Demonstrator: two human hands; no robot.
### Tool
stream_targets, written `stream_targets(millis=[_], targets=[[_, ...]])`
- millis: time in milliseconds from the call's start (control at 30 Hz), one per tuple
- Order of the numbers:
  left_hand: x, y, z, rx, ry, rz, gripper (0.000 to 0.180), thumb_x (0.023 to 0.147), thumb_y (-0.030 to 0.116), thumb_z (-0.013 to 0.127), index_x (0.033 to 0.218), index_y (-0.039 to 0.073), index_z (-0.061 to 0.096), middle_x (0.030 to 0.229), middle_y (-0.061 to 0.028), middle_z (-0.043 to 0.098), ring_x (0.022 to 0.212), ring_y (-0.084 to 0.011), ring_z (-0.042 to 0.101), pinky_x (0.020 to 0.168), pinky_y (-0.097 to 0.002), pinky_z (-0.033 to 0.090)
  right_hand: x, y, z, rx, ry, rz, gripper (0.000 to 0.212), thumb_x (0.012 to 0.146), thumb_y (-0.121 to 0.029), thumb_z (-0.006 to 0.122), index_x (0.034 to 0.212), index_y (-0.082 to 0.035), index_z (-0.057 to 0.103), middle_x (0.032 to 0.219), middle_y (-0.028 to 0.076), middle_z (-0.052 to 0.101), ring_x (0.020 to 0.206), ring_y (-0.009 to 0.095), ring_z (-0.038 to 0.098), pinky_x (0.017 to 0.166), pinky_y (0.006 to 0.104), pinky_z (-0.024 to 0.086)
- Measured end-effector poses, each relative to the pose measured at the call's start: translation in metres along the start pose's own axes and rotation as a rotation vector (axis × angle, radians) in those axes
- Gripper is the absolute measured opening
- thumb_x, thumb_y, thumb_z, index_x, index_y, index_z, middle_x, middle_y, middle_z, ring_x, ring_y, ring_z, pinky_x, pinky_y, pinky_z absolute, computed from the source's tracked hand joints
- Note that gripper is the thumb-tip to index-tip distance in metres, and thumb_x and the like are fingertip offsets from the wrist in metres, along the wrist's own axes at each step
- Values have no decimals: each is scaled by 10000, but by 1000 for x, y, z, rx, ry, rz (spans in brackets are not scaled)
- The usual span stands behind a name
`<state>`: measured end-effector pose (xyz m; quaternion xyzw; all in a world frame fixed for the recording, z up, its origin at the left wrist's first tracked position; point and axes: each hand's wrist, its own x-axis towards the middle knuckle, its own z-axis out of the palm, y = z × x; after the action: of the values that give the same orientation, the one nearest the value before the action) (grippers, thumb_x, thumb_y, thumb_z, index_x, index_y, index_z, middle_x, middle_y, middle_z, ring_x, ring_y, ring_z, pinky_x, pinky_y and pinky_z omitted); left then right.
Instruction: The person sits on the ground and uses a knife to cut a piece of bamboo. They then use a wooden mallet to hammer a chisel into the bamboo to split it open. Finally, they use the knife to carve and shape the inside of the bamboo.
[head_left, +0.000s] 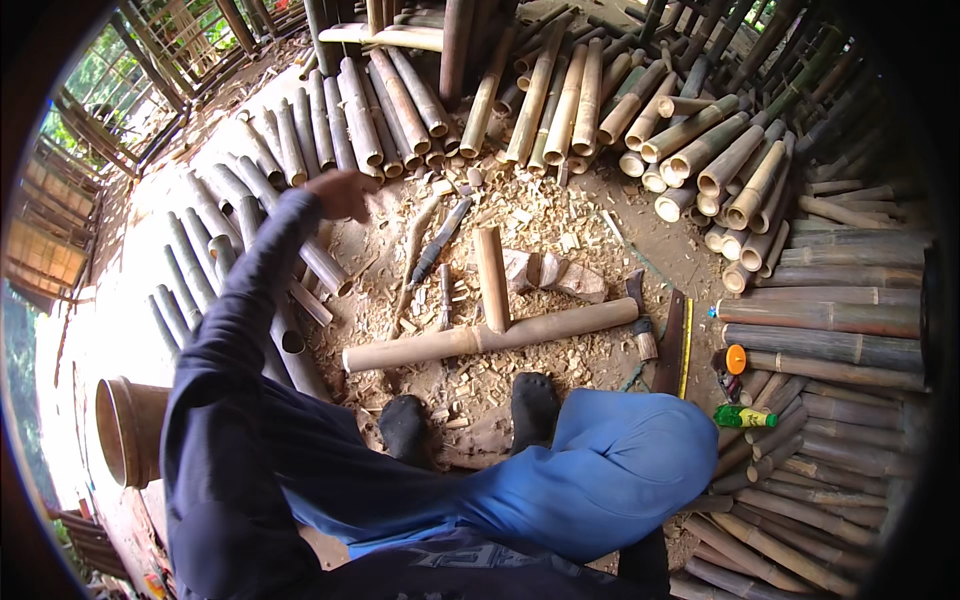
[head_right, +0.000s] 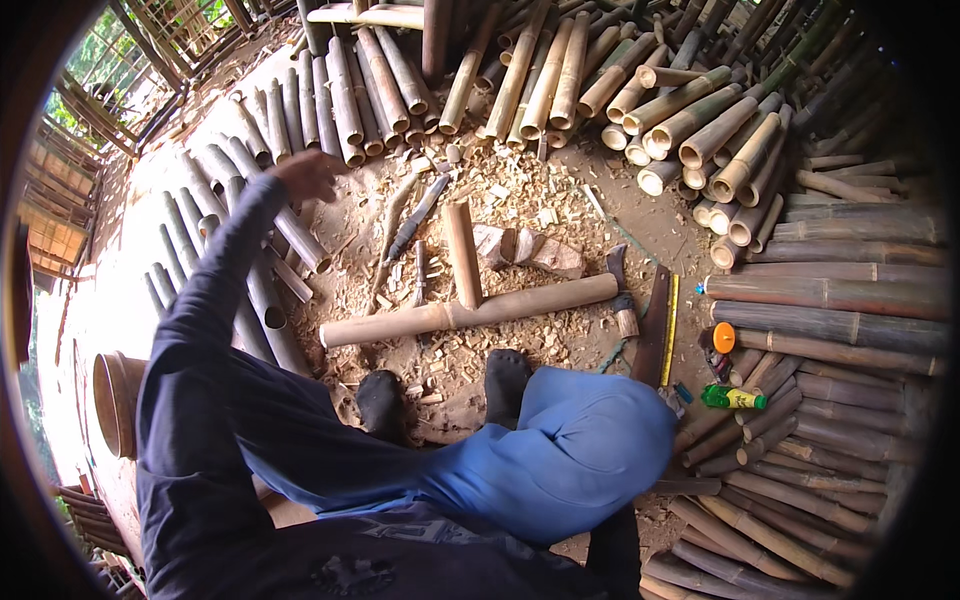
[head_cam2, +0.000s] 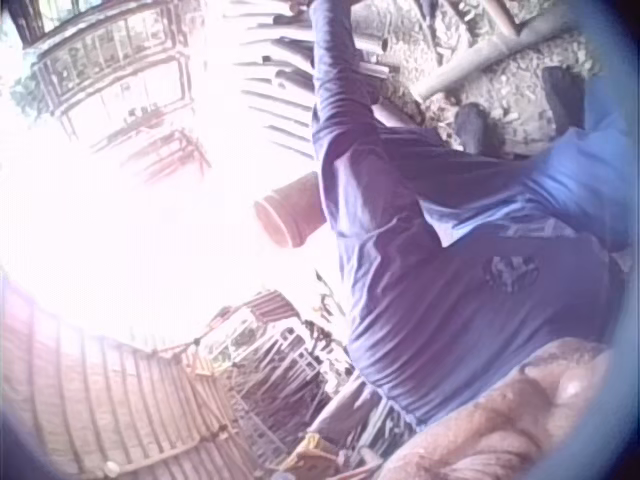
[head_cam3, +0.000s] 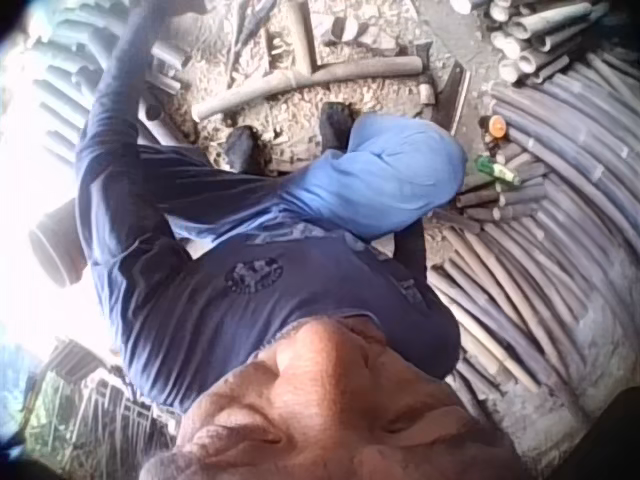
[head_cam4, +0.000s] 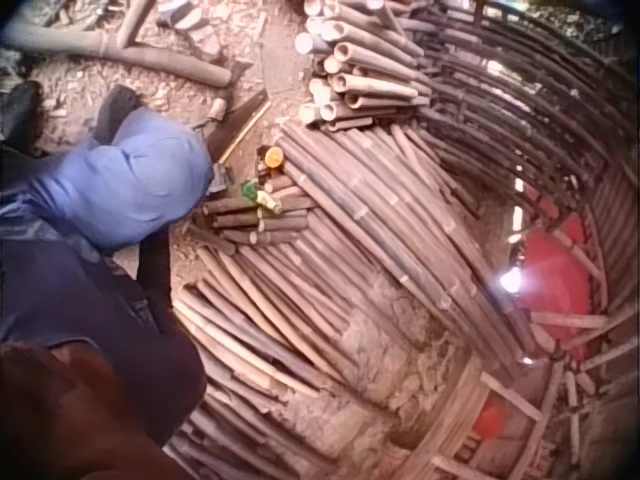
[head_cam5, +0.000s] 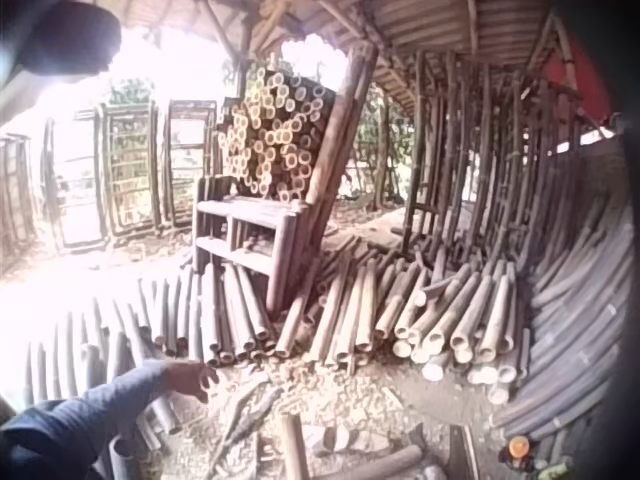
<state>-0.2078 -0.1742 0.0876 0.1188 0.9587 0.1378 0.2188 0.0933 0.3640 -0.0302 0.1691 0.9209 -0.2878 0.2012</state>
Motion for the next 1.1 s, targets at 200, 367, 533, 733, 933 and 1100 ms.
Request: stream_targets(millis=[200,367,533,733,933,1100], targets=[[-35,-100,-30,-119,294,-61,409,705,141,763,1079,-6,687,864,-114,709,746,-212,669,700,-365,559,42,-50,-5,-101,-13,-123,452,856,-279,710,1187,13,611,1001,220,672,923,350,660,791,444,509],[-44,-119,39,-450,460,-223,336,773,126,730,1084,1,697,877,-84,718,689,-119,648,575,-287,538,104,-89,22,-97,21,-452,425,876,-329,696,1157,-18,627,939,194,672,888,369,645,801,461,507],[-47,-53,138,-970,967,-302,220,822,70,717,1023,-13,686,871,-61,704,650,-107,623,549,-249,512,150,-157,66,20,26,-471,474,879,-395,692,1159,-18,624,1010,194,654,925,375,630,829,465,503],[-59,-121,194,-765,1274,-925,424,775,249,797,1070,-19,652,966,-91,669,854,-187,629,725,-331,520,181,-187,128,-14,-15,-459,718,802,-449,759,1226,84,530,1117,283,618,1051,452,591,900,486,481],[-32,-149,204,-834,702,-1076,918,612,539,896,1176,-93,544,1171,-247,626,1083,-328,630,923,-394,501,137,-188,114,157,-44,-472,700,756,-327,804,1247,59,488,1146,262,604,1053,396,611,936,453,482],[7,-174,215,-976,1063,-955,568,592,271,898,994,-17,619,871,-124,678,782,-227,650,713,-374,536,89,-170,100,214,8,-757,590,675,-219,870,1157,-50,573,1082,157,632,1022,349,634,893,436,514]])
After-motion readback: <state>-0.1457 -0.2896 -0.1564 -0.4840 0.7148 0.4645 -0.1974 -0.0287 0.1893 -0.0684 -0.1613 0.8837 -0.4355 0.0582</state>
